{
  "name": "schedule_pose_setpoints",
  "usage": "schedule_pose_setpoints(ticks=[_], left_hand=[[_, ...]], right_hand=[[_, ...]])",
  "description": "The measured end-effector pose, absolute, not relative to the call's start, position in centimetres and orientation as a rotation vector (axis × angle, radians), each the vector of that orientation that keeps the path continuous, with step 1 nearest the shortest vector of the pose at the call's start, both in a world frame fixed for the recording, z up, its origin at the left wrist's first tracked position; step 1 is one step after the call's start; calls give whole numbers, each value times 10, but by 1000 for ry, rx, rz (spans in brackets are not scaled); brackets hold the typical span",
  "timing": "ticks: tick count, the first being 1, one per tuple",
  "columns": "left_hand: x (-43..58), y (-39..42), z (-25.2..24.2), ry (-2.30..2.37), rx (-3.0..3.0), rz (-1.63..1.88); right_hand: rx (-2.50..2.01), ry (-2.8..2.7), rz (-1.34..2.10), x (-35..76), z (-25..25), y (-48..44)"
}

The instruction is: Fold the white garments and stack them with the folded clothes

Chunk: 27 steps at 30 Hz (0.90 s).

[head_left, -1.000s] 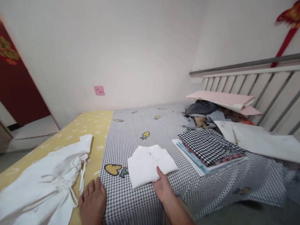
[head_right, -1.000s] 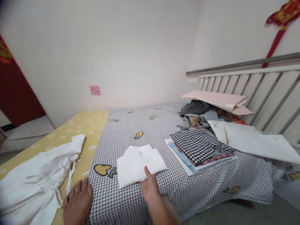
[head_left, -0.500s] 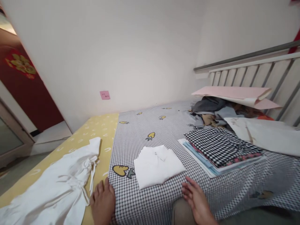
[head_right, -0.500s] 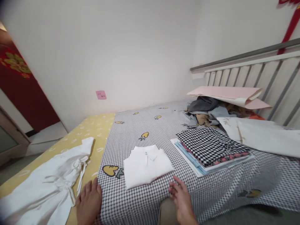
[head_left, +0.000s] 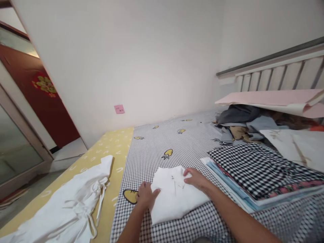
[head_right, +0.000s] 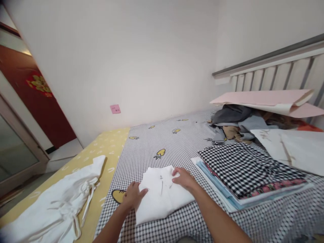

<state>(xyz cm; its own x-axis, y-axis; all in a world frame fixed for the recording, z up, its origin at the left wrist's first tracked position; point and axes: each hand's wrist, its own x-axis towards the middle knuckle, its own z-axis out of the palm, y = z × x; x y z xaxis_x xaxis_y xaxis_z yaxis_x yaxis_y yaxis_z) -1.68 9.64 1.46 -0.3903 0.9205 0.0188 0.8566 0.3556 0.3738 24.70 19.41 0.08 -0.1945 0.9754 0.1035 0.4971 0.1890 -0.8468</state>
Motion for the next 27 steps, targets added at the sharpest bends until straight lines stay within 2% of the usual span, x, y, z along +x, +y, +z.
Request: schedule_pose_setpoints(ticks=[3, 9, 14, 19, 24, 27], left_hand=[[-10, 89, 17, 2377, 1706, 562], [-6, 25, 12, 2118, 2195, 984], [-1, 17, 0, 2360, 1866, 721], [-2, 31, -13, 2449, 1630, 611], [-3, 16, -16, 2442, 1928, 857], [-7, -12, -6, 2227, 2287, 1014]], right_hand=[[-1307, -1753, 918, 256, 4, 180], [-1075, -1795, 955, 297, 13, 113], [-1349, -1880, 667, 291, 8, 123], [-1479, -1936, 688, 259, 10, 173], [-1378, -1935, 647, 259, 12, 160], [-1216, -1864, 711, 281, 8, 115]])
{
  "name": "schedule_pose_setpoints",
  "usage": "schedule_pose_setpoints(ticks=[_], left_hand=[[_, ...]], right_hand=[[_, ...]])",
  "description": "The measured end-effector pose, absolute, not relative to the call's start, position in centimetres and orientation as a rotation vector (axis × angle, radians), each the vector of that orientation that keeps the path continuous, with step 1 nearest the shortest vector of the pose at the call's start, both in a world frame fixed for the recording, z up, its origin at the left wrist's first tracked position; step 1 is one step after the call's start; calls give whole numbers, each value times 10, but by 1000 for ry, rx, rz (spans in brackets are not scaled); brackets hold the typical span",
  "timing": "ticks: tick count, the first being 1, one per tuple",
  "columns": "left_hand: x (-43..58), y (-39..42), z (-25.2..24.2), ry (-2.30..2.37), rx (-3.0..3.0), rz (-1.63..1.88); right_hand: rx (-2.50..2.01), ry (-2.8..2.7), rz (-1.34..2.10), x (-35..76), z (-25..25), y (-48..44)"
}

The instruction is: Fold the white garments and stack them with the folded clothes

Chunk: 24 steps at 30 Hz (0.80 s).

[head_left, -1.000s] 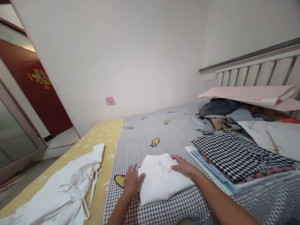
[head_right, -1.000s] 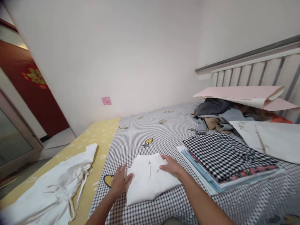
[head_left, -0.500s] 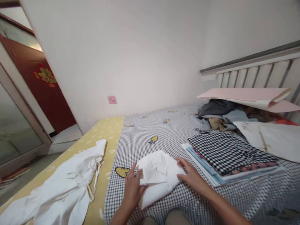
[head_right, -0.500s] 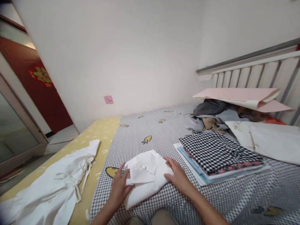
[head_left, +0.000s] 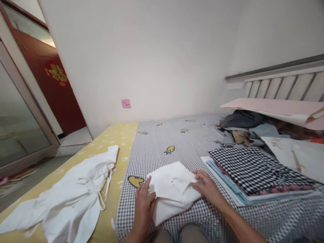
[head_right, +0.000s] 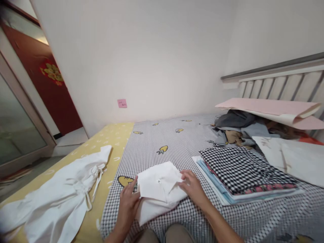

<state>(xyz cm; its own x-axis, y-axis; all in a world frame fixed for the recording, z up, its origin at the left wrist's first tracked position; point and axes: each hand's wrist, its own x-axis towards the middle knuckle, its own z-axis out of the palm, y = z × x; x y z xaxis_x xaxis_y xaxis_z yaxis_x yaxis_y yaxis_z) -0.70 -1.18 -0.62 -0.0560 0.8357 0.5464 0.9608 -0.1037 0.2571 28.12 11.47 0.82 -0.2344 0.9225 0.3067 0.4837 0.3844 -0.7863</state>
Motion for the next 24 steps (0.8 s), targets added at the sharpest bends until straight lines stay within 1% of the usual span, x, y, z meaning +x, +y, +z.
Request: schedule_pose_setpoints(ticks=[4, 8, 12, 15, 17, 19, 22, 24], left_hand=[[-15, -66, 9, -1471, -2344, -865], [-15, -111, 12, -1174, -2443, -745], [-8, -144, 3, -1208, -2539, -646], [-14, -158, 4, -1409, -2592, -771], [-22, -153, 10, -1539, -2415, -952], [-28, -133, 17, -1608, -2140, -1019], [-22, -84, 24, -1680, -1892, -891], [-10, -49, 26, -1728, -1909, -772]], right_hand=[[-1095, -1689, 912, 316, -12, 36], [-1137, -1870, 872, 342, -40, -28], [-1178, -2079, 729, 373, -53, -57], [-1239, -1990, 605, 389, -45, -51], [-1241, -1937, 451, 382, -31, -37], [-1185, -1954, 273, 358, -16, -18], [-1053, -2113, 99, 299, 3, 14], [-1001, -2273, 94, 260, 7, 35]])
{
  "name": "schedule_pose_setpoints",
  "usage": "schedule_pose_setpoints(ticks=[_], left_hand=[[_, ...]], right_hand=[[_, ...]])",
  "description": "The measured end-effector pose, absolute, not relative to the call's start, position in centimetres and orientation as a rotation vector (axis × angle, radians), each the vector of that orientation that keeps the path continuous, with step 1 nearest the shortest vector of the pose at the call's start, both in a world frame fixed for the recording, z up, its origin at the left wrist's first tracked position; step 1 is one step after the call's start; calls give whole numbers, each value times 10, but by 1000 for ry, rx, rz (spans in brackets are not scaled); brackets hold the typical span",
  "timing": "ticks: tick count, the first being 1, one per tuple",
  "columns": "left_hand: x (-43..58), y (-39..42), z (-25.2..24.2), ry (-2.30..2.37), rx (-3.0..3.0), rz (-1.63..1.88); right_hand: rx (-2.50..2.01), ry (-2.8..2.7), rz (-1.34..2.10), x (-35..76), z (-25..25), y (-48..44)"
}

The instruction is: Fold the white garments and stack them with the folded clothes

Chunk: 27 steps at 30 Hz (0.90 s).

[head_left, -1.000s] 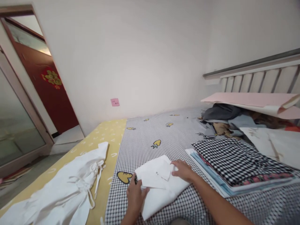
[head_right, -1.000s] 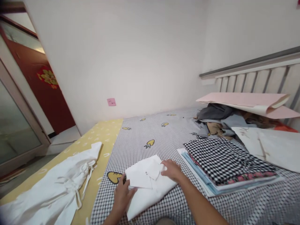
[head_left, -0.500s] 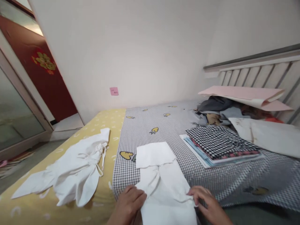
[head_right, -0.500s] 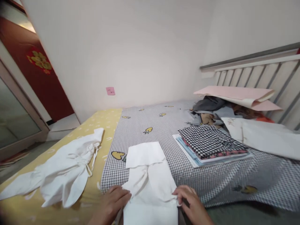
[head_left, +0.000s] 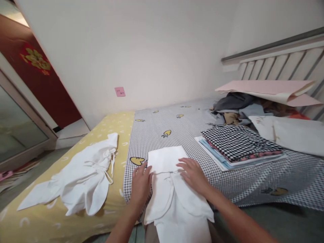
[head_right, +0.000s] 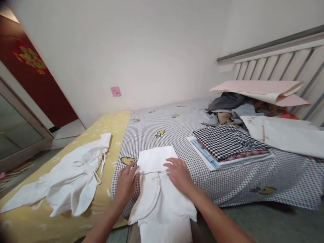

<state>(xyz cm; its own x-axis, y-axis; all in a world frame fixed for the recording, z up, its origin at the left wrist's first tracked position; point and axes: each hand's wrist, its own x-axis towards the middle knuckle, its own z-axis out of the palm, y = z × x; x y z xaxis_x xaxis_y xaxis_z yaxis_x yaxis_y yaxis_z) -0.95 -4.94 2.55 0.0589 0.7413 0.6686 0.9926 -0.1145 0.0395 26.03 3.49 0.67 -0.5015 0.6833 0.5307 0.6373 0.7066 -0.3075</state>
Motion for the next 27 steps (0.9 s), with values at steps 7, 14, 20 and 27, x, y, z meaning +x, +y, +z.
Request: schedule_pose_setpoints(ticks=[7, 14, 20, 27], left_hand=[[23, 14, 20, -1967, -2470, -443], [12, 37, 20, -2202, -2518, -338], [22, 48, 44, -2277, -2385, -415], [49, 7, 78, -2009, -2488, -663]], right_hand=[[-1047, -2455, 744, 219, -14, 84], [-1070, -2209, 925, 220, -17, 108], [-1038, -2109, 1020, 214, -1, 118], [-964, -1986, 959, 239, 29, 68]])
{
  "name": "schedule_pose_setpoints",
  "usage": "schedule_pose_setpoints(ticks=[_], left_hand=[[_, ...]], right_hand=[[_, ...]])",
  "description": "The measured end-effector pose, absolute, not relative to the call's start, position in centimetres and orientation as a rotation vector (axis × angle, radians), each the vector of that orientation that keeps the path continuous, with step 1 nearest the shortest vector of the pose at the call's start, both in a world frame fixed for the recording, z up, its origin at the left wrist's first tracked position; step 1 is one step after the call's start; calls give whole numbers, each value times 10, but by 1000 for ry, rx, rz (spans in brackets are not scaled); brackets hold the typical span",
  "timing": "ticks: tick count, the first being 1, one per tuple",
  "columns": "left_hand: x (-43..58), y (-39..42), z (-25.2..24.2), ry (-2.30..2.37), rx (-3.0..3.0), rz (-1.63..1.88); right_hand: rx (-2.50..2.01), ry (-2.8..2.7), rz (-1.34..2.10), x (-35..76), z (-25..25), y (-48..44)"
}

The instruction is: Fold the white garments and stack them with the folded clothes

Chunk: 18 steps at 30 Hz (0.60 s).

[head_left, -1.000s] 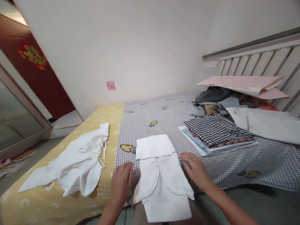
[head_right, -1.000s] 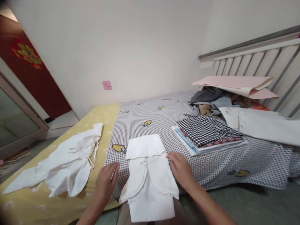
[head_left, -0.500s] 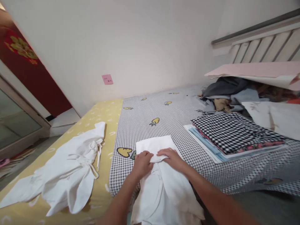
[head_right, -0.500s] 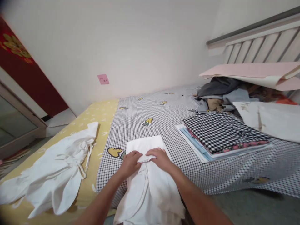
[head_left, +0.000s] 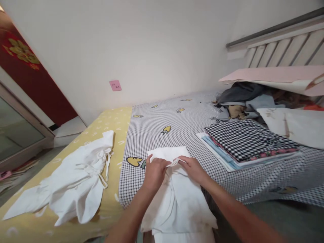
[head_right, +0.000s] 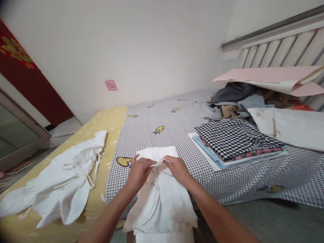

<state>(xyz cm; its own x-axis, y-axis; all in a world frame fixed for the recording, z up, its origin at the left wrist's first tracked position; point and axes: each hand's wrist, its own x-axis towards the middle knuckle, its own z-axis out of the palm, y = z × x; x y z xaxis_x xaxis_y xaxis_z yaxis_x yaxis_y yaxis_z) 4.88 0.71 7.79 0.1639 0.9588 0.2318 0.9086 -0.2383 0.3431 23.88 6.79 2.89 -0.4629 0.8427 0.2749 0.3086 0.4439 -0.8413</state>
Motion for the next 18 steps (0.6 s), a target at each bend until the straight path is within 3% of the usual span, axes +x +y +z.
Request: schedule_pose_setpoints(ticks=[8, 13, 18], left_hand=[[41, -63, 4, 1682, 2432, 356], [3, -82, -6, 1615, 2360, 641], [-56, -89, -20, 2124, 2384, 855]], right_hand=[[-908, -2458, 814, 263, -16, 8], [-975, -2209, 925, 306, -18, 13], [-1150, -2118, 398, 357, -34, 21]])
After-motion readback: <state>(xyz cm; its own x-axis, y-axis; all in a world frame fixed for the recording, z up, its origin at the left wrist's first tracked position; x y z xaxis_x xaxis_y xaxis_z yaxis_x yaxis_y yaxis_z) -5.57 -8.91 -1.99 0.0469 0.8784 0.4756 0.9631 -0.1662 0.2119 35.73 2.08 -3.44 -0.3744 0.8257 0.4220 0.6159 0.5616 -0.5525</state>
